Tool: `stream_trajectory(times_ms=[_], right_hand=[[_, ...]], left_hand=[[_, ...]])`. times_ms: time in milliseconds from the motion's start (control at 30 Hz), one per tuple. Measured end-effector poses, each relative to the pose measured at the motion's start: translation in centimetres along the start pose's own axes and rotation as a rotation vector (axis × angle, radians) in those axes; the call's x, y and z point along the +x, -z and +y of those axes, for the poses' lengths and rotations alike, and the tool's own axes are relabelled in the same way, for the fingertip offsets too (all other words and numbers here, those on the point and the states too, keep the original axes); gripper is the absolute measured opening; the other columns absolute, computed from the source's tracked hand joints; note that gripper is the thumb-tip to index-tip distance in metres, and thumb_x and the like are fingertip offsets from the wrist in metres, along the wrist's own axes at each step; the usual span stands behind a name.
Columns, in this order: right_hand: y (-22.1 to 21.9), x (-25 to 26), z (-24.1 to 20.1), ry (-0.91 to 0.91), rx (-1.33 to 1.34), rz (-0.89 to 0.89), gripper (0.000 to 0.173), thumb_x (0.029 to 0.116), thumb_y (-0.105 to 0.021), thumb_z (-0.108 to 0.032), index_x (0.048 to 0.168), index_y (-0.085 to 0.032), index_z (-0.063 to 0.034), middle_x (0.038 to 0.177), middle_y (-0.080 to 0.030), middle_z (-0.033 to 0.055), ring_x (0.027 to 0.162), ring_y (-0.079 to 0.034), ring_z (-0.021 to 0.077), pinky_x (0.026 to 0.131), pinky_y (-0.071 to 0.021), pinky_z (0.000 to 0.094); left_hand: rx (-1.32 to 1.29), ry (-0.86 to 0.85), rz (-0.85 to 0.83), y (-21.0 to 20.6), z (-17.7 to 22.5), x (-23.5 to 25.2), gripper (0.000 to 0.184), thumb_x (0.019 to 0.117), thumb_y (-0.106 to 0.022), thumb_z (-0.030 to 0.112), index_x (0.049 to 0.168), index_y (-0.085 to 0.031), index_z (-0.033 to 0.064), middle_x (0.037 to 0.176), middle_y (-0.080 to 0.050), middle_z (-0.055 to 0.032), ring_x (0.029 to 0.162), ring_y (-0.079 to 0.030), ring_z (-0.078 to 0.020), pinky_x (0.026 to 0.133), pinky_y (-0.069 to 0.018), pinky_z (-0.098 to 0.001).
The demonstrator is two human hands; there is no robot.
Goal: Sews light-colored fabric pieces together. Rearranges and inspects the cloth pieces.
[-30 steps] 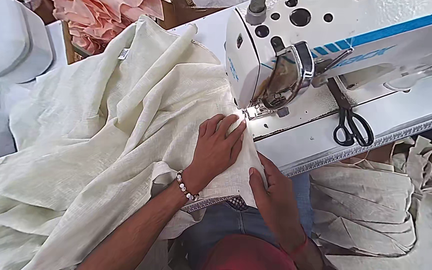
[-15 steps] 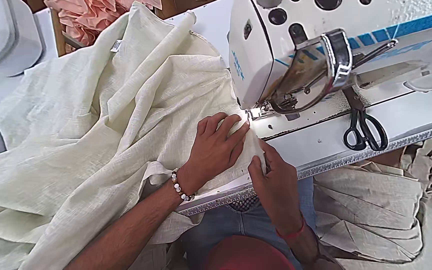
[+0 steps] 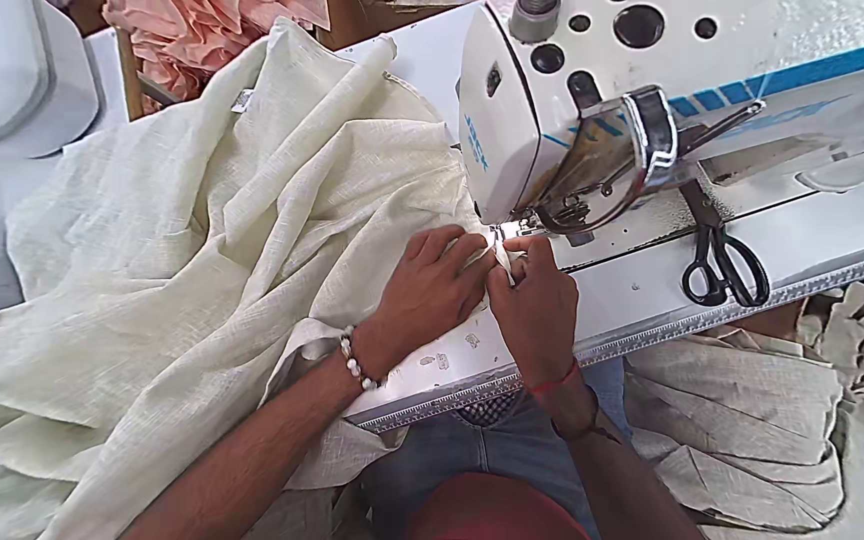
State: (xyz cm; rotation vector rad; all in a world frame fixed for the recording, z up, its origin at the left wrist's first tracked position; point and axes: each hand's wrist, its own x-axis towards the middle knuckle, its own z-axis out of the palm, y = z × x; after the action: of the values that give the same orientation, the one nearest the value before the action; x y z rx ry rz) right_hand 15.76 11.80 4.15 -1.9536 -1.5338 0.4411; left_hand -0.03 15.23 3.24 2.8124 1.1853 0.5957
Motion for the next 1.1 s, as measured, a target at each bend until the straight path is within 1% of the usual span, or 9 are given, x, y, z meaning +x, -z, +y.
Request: stream_trajectory(times_ms=[100,200,267,333,433,500,633,867,1100], right_hand=[[-0.1,0.5,0.2,0.014,0.014,-0.045,0.032,0.0926,-0.064,-0.022,0.121,-0.059,-0.0092,0.06,-0.05,-0.0012,0.051,-0.051,0.0181,0.047,-0.0418,0.0387],[1.6,2.4,1.1,0.053,0.098,-0.272,0.049,0.0965,-0.058,-0.041,0.131,-0.057,-0.006,0.065,-0.057,0.0011,0.054,-0.055,0.018,0.051,-0.0481,0.0411],[3.7,3.7,1.6,0.073,0.037,-0.338,0.044,0.1005,-0.058,-0.048,0.12,-0.07,-0.0105,0.069,-0.061,0.0048,0.056,-0.056,0.0214,0.051,-0.0483,0.0437],[5.3,3.7,1.3,0.07,-0.23,-0.15,0.038,0.1025,-0.054,-0.041,0.079,-0.066,-0.0129,0.063,-0.059,0.008,0.057,-0.06,0.0294,0.047,-0.0417,0.0486],[5.6,2.4,2.2,0.073,-0.273,-0.004,0.036,0.1006,-0.056,-0.04,0.083,-0.069,-0.01,0.075,-0.063,0.0091,0.072,-0.063,0.0315,0.056,-0.0473,0.0506],[4.1,0.9,3.2,0.079,-0.202,-0.012,0.04,0.0957,-0.064,-0.049,0.104,-0.073,-0.0116,0.088,-0.064,0.009,0.086,-0.061,0.0322,0.068,-0.0481,0.0512],[1.8,-0.7,4.1,0.039,-0.182,0.119,0.037,0.0921,-0.067,-0.051,0.105,-0.073,-0.0164,0.094,-0.062,0.0052,0.09,-0.057,0.0279,0.076,-0.0426,0.0477],[1.5,-1.0,4.7,0.112,-0.102,0.186,0.02,0.0959,-0.068,-0.04,0.1,-0.079,-0.0239,0.088,-0.066,-0.0033,0.089,-0.059,0.0205,0.077,-0.0422,0.0438],[1.2,-2.4,5.0,0.263,-0.144,0.221,0.02,0.0963,-0.065,-0.027,0.107,-0.081,-0.0231,0.092,-0.068,0.002,0.088,-0.059,0.0233,0.076,-0.0441,0.0417]], left_hand=[[-0.112,0.148,-0.031,-0.5,1.1,-1.1,0.04,0.103,-0.046,0.026,0.135,-0.068,0.0177,0.144,-0.059,-0.0052,0.137,-0.049,-0.0284,0.111,-0.0406,-0.0482],[-0.141,0.049,-0.048,0.0,-1.4,-1.1,0.04,0.104,-0.044,0.03,0.134,-0.07,0.0202,0.148,-0.057,-0.0041,0.141,-0.047,-0.0273,0.116,-0.0367,-0.0506],[-0.136,-0.028,-0.075,0.6,-2.7,-0.9,0.042,0.1033,-0.044,0.03,0.137,-0.068,0.0251,0.149,-0.057,-0.0036,0.14,-0.048,-0.0279,0.115,-0.0363,-0.0511],[-0.112,-0.085,-0.075,0.7,-2.9,-0.9,0.041,0.103,-0.045,0.029,0.137,-0.068,0.0279,0.149,-0.057,-0.0053,0.14,-0.048,-0.0298,0.115,-0.0373,-0.0513],[-0.082,-0.166,-0.063,0.7,-1.5,-0.5,0.035,0.104,-0.05,0.025,0.131,-0.071,0.023,0.141,-0.064,-0.0053,0.135,-0.054,-0.0285,0.114,-0.0422,-0.0469],[-0.086,-0.158,-0.016,0.8,-0.1,0.4,0.026,0.1027,-0.055,0.021,0.12,-0.074,0.0165,0.123,-0.071,-0.0049,0.118,-0.065,-0.0241,0.099,-0.0537,-0.0406],[-0.021,-0.163,0.077,0.9,1.3,3.2,0.021,0.1021,-0.059,0.015,0.12,-0.07,0.0116,0.111,-0.073,-0.0063,0.088,-0.071,-0.0232,0.065,-0.0556,-0.0362],[0.042,-0.296,0.101,0.1,-0.2,4.6,0.021,0.1024,-0.057,0.009,0.119,-0.07,0.0101,0.089,-0.073,-0.0071,0.082,-0.072,-0.0243,0.066,-0.0555,-0.0372],[0.05,-0.37,0.033,0.0,-1.0,3.6,0.022,0.1023,-0.057,0.015,0.116,-0.074,0.0132,0.118,-0.075,-0.0027,0.114,-0.067,-0.0224,0.094,-0.052,-0.0383]])
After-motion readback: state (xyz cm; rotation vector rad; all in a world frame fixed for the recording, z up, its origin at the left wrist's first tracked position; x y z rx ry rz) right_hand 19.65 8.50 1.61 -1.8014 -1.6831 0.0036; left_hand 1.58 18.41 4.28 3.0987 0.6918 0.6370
